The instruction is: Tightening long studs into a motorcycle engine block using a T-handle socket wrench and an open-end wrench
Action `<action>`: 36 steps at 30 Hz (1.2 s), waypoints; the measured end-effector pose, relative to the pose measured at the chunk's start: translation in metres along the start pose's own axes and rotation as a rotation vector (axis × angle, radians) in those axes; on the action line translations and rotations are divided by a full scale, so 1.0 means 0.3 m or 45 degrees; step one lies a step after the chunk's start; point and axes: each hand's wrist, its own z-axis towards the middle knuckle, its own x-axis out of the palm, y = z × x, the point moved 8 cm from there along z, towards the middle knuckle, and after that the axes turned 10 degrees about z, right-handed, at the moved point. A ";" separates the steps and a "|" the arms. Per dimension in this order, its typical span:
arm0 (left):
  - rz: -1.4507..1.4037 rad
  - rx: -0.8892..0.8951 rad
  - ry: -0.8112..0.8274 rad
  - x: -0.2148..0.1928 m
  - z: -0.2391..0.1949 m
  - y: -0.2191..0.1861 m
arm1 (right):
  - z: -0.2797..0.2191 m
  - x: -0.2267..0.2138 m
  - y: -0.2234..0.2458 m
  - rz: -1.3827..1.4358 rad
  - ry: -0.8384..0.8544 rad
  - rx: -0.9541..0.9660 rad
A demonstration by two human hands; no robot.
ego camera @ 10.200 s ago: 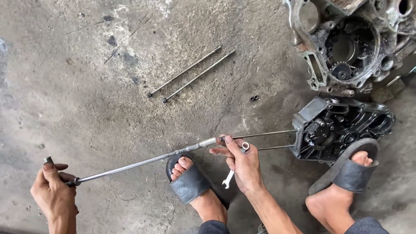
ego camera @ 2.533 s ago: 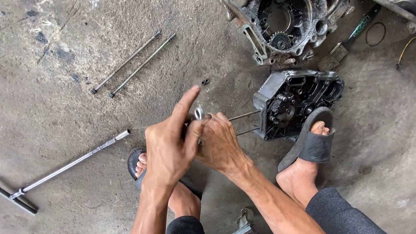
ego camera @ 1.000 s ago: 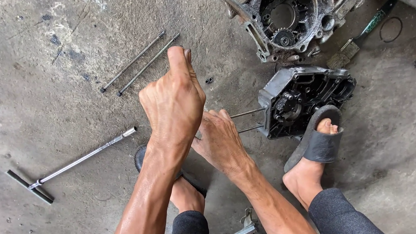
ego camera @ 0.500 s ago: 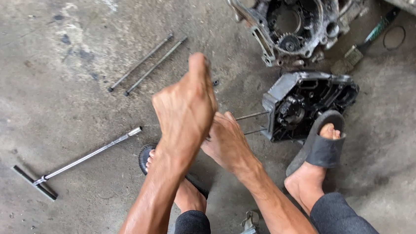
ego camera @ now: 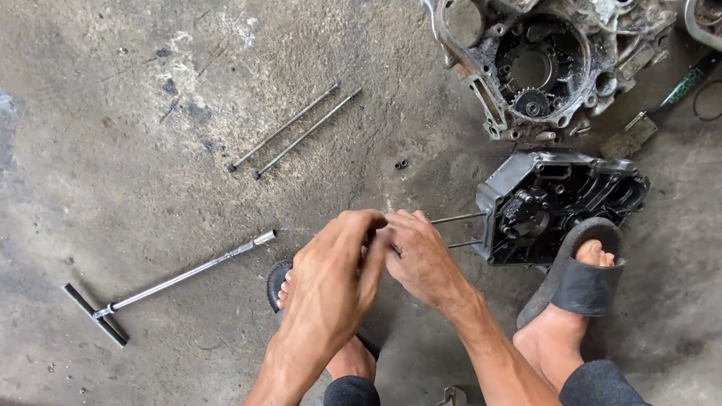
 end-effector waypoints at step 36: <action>0.209 0.079 -0.463 0.113 -0.327 0.087 | -0.061 0.192 -0.140 -0.228 0.013 -0.175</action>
